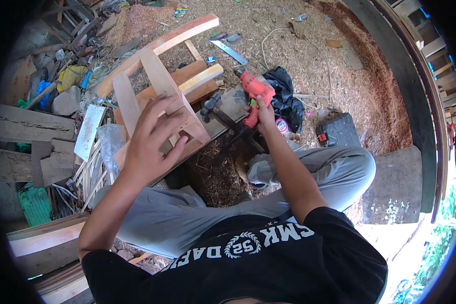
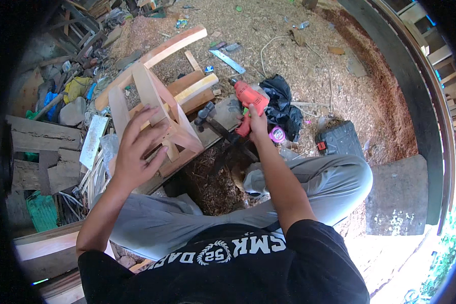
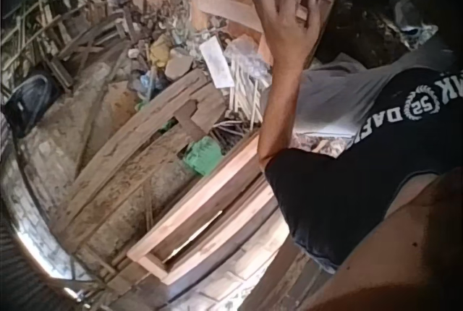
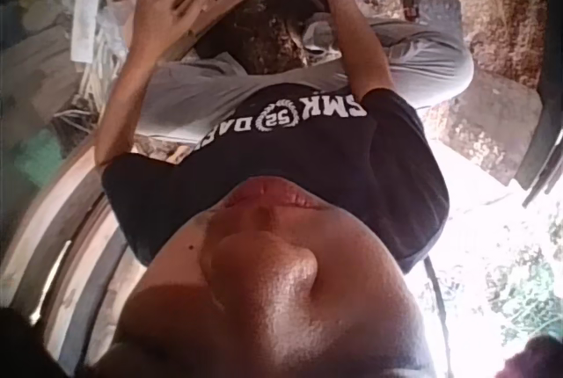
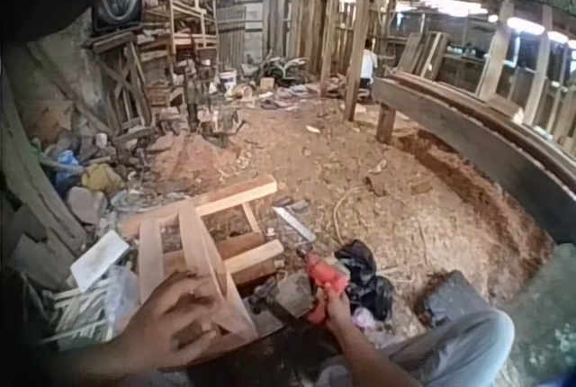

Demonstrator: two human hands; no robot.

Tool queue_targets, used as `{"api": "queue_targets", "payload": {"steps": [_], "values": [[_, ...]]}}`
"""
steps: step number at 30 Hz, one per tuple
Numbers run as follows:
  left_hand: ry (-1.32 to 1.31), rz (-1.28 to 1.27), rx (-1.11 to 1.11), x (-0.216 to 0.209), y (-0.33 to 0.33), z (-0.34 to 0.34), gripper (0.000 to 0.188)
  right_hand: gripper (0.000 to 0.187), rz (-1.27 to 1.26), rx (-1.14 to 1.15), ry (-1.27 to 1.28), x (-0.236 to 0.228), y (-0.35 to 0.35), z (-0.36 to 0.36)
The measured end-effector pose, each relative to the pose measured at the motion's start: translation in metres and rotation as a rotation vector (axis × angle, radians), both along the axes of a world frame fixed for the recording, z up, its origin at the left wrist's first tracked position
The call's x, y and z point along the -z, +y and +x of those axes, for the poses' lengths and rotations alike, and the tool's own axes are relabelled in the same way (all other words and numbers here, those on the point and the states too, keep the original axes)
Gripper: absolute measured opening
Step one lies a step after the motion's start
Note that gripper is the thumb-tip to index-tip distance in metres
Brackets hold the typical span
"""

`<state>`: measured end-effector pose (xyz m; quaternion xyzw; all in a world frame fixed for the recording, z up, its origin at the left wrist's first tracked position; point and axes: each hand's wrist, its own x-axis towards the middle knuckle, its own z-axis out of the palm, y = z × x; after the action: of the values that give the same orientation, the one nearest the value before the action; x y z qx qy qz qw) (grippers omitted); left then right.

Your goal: Assembling a small wooden stool using a hammer, nails, and a power drill.

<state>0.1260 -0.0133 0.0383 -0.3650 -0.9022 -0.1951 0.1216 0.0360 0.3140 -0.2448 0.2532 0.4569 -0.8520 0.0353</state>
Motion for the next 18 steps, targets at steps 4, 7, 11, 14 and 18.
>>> {"api": "queue_targets", "payload": {"steps": [4,7,11,14,18], "values": [[-0.121,0.220,0.019,0.005,0.011,-0.014,0.066,0.060,1.009,-0.006,-0.140,0.052,0.049,-0.005],[-0.100,0.161,-0.066,-0.002,0.014,-0.016,0.075,0.069,0.965,-0.034,-0.096,0.053,0.048,0.003],[-0.056,-0.162,-0.096,-0.009,0.025,-0.017,0.084,0.064,0.776,0.087,-0.067,0.053,0.054,0.009],[-0.065,-0.199,-0.128,-0.007,0.036,-0.016,0.083,0.045,0.865,0.249,-0.047,0.059,0.069,0.010],[-0.054,-0.148,-0.263,0.003,0.055,-0.013,0.077,0.016,1.310,0.296,-0.046,0.074,0.091,0.006]]}}
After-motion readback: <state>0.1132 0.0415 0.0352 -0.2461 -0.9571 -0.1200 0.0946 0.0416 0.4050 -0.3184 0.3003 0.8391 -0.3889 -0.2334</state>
